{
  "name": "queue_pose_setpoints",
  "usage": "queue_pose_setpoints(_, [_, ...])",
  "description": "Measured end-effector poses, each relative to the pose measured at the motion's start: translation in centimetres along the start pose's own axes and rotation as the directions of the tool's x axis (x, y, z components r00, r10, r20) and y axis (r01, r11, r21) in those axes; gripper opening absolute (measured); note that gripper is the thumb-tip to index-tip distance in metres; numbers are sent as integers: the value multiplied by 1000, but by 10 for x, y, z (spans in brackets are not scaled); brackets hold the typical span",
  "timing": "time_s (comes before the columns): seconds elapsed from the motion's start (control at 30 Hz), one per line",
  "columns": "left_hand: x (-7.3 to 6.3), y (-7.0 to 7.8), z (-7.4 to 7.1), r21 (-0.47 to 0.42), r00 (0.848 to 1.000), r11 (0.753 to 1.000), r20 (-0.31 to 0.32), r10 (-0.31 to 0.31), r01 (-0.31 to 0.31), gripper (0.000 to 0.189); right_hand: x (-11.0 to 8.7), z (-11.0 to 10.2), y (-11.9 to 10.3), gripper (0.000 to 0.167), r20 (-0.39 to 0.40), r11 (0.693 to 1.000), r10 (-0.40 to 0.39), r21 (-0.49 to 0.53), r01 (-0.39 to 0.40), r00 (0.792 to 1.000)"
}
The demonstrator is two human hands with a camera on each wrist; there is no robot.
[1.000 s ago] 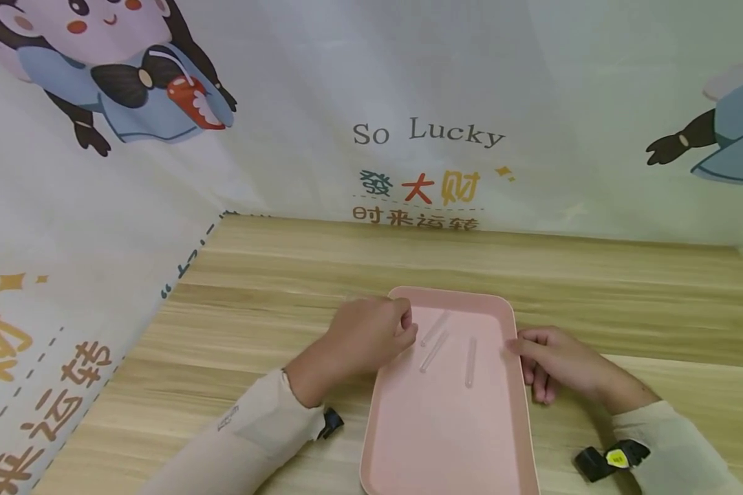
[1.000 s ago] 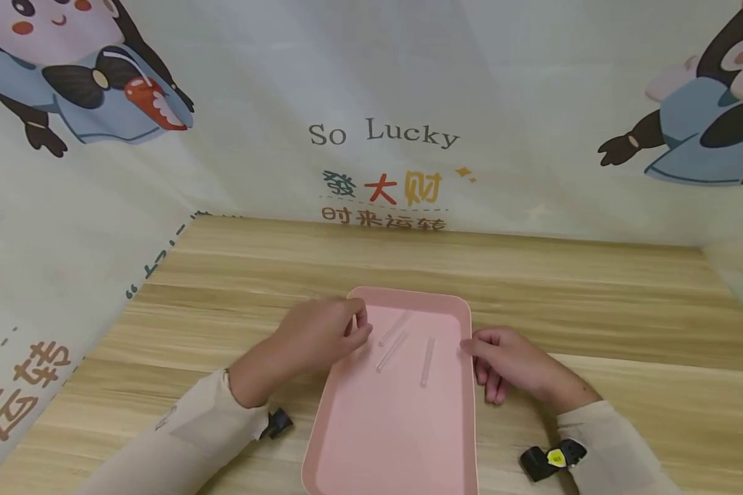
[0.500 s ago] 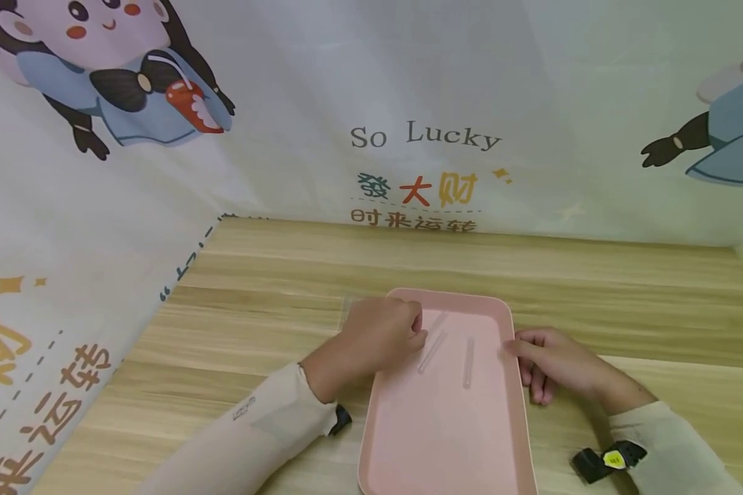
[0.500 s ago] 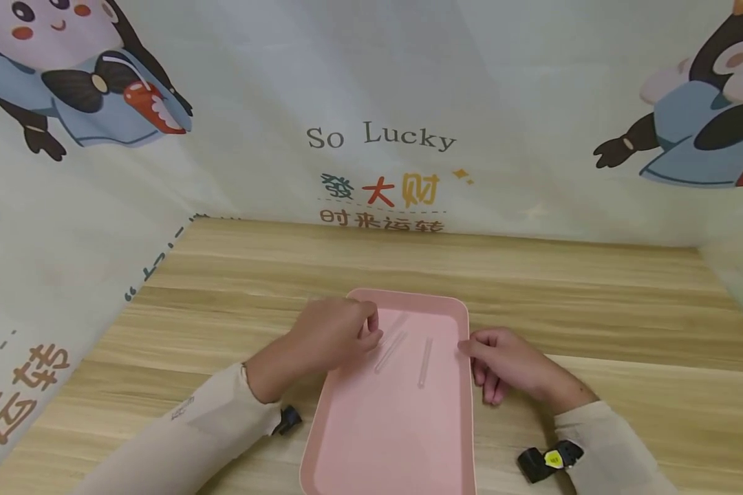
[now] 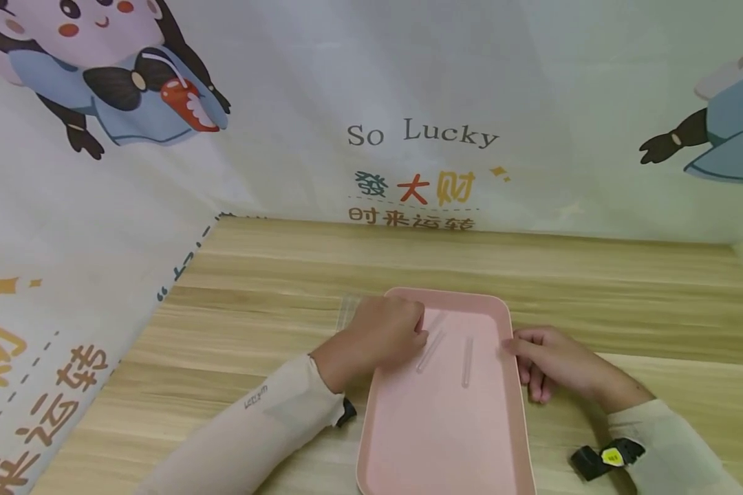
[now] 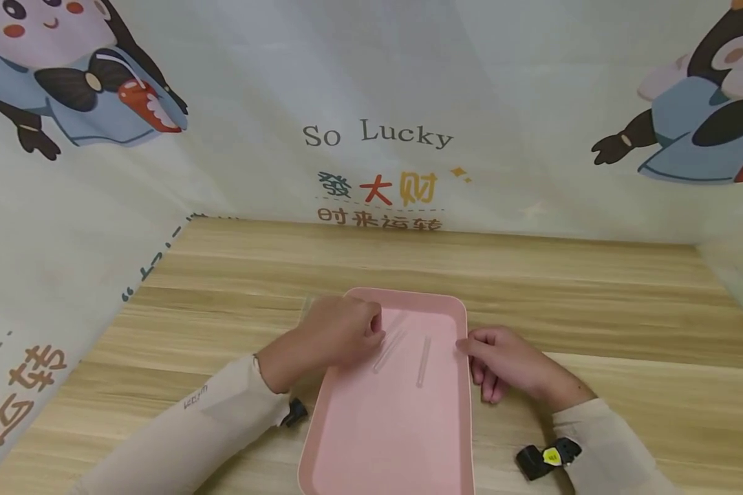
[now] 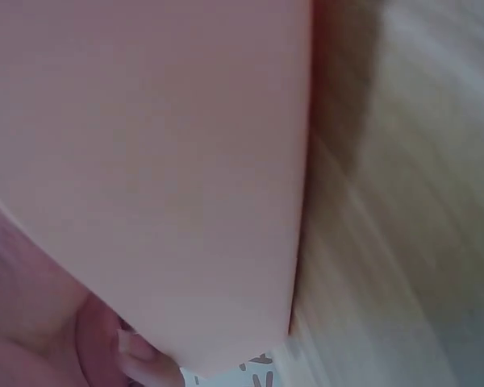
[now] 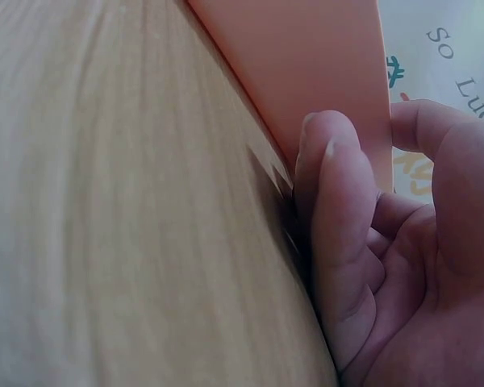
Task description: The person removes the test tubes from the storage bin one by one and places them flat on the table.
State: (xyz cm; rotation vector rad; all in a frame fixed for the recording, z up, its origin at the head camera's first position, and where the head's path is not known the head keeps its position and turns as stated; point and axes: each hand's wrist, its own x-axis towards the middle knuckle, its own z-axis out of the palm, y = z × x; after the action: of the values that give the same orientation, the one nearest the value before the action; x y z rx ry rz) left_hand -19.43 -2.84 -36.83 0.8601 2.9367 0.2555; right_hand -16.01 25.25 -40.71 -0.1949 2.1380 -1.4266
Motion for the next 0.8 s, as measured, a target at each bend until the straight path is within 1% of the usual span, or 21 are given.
queue_pose_setpoints(0.23, [3, -3, 7, 60, 999, 998, -13, 29, -29, 23, 1, 0, 0, 44, -2, 1000, 0, -6, 0, 1000])
queue_pose_setpoints(0.33, [3, -4, 8, 74, 999, 997, -14, 29, -28, 24, 1, 0, -1, 45, -1, 1000, -4, -5, 4, 1000])
queue_pose_setpoints(0.57, [2, -2, 7, 81, 999, 996, 17, 28, -29, 25, 1, -1, 1, 45, -1, 1000, -3, -11, 3, 1000])
queue_pose_setpoints(0.8, [3, -1, 7, 74, 999, 997, 24, 31, -32, 29, 1, 0, 2, 45, -2, 1000, -7, -4, 7, 1000])
